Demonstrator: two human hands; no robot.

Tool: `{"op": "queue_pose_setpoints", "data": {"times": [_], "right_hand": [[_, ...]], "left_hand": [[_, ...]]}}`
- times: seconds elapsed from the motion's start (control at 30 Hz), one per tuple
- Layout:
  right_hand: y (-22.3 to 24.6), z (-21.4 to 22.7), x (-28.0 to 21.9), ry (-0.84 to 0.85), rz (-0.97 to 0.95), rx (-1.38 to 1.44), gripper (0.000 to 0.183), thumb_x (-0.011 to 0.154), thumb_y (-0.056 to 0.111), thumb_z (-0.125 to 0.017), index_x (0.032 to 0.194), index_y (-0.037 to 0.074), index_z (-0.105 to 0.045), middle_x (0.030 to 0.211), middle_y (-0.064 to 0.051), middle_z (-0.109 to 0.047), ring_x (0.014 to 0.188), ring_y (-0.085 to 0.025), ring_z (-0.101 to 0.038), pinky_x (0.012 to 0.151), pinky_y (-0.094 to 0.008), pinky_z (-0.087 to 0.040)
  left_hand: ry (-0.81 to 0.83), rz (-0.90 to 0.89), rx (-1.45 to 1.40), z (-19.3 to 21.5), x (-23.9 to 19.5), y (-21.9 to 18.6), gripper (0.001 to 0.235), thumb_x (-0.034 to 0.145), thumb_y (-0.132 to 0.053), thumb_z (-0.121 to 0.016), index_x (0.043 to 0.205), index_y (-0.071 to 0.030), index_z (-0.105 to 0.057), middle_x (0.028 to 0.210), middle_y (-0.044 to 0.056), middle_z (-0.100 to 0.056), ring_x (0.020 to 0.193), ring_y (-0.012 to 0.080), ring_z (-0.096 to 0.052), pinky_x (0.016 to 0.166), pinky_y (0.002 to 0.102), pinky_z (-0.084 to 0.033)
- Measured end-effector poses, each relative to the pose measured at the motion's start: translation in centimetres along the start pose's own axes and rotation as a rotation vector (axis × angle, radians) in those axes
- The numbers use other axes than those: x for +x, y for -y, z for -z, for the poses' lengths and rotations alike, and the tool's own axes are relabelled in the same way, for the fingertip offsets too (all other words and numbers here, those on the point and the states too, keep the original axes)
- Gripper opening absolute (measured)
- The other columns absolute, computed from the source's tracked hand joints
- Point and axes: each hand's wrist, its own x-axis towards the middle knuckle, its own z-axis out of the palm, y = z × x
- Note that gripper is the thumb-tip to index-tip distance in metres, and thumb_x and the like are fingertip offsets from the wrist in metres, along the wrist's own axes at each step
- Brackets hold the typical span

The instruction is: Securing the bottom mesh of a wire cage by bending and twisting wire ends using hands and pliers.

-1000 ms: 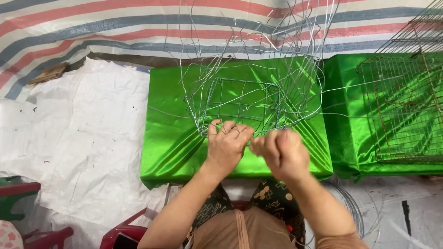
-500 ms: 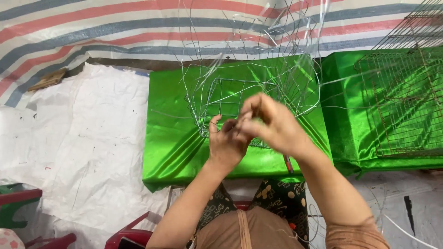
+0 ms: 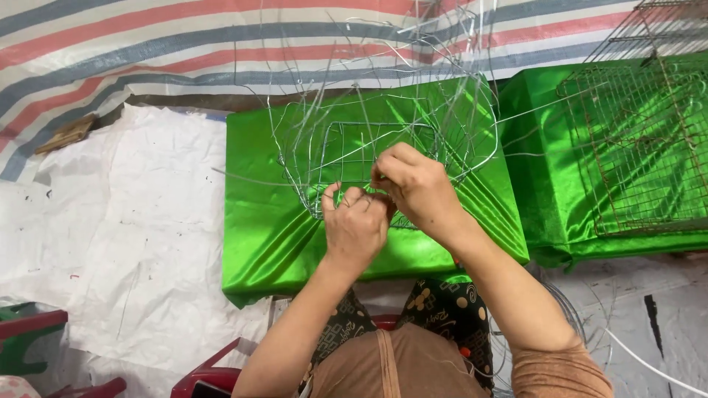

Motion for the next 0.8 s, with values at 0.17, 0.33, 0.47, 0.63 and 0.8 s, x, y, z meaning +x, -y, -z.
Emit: {"op": "queue_pose_setpoints", "data": {"times": [0.17,0.33,0.47,0.63,0.8], "right_hand": [[4.1,5.1,1.3,-0.035,-0.129,0.072,0.028,0.084,0.013,-0.084,0.109,0.011,-0.072,0.093,-0.007,-0.071,0.079,-0.024,-0.073,0.068,-0.035,-0.062],[5.2,5.3,-3.7,-0.297,-0.313,0.166,0.020,0.092,0.015,-0.080,0.110,0.008,-0.075,0.085,-0.005,-0.074,0.068,-0.019,-0.071,0.061,-0.029,-0.060],[0.5,3.3,-11.3,-0.130,-0.581,-0.046,0.011,0.095,0.018,-0.079,0.100,0.009,-0.074,0.081,-0.009,-0.074,0.071,-0.030,-0.071,0.063,-0.042,-0.057],[-3.6,1.5,-17.8,0.313,-0.934,-0.483,0.021,0.088,0.035,-0.082,0.099,0.018,-0.077,0.103,-0.009,-0.072,0.102,-0.036,-0.067,0.078,-0.048,-0.059],[-5.4,-1.9,-20.2,0.372,-0.990,-0.465,0.052,0.084,0.050,-0.081,0.118,0.013,-0.070,0.140,-0.015,-0.056,0.119,-0.040,-0.050,0.079,-0.055,-0.056]], "left_hand": [[0.029,0.103,-0.046,0.6,2.8,1.0,0.016,0.084,-0.026,-0.065,0.071,-0.017,-0.067,0.063,0.003,-0.064,0.078,0.0242,-0.067,0.087,0.051,-0.048],[0.141,0.273,-0.274,4.3,5.8,-0.8,0.019,0.096,-0.022,-0.065,0.111,-0.014,-0.074,0.081,0.004,-0.076,0.082,0.0253,-0.072,0.092,0.047,-0.047],[0.213,0.290,-0.378,5.8,7.0,-1.6,0.032,0.099,-0.004,-0.058,0.130,0.000,-0.054,0.073,0.012,-0.071,0.072,0.0345,-0.070,0.084,0.049,-0.046],[0.285,0.276,-0.473,5.8,7.4,-1.0,0.023,0.106,-0.008,-0.047,0.129,-0.004,-0.050,0.074,0.009,-0.071,0.050,0.0231,-0.059,0.067,0.037,-0.045],[0.361,0.374,-0.368,5.4,7.6,-0.4,0.030,0.107,-0.026,-0.039,0.130,-0.013,-0.054,0.087,-0.005,-0.080,0.038,0.0049,-0.042,0.036,0.026,-0.037]]}}
